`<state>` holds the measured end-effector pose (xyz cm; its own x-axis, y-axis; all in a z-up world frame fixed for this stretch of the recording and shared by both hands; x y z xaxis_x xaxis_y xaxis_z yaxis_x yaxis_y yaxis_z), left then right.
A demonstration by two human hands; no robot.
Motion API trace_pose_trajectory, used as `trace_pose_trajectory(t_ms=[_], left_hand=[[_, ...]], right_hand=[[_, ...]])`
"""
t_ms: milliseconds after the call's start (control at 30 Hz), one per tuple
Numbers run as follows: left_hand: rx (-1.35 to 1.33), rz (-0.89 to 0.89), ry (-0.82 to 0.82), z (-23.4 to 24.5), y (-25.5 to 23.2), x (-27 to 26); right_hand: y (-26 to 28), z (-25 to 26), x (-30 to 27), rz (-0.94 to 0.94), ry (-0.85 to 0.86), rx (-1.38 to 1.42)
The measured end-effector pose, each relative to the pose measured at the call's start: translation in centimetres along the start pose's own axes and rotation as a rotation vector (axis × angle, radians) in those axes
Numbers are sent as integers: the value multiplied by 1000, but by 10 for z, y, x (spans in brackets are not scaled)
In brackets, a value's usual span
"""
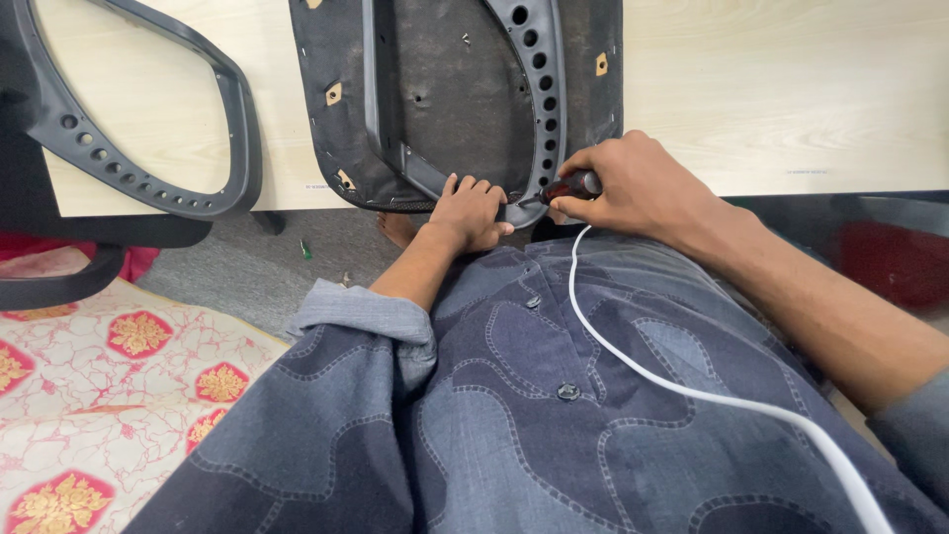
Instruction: The person uses a screwdriver to fasten screws into a black plastic chair frame resting on a table. They align the frame, insert screws into pre-drilled holes, and tighten them one by one.
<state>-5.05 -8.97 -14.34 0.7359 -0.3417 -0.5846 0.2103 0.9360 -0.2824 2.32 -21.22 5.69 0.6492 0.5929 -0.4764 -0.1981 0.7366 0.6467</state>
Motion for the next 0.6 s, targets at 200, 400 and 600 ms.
trace_pose_trajectory(t_ms=[200, 400, 600], left_hand=[[-1, -20, -3, 1, 0, -1], [-67, 11, 62, 3, -1, 1], [-99, -12, 131, -2, -5, 15]], right_hand=[[6, -4, 9, 51, 14, -112], [3, -3, 15, -239, 40, -151], [3, -6, 22, -211, 64, -170]])
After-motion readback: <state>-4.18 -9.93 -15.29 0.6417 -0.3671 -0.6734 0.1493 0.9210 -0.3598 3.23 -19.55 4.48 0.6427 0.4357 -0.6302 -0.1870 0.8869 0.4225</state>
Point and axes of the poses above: each hand's wrist, its own x-axis towards the middle knuckle, its own z-axis out of the back of the hand, y = z × x, the point moved 8 cm from there along x, towards the middle knuckle, and after that the axes turned 14 degrees about x, right-handed, at the moved point
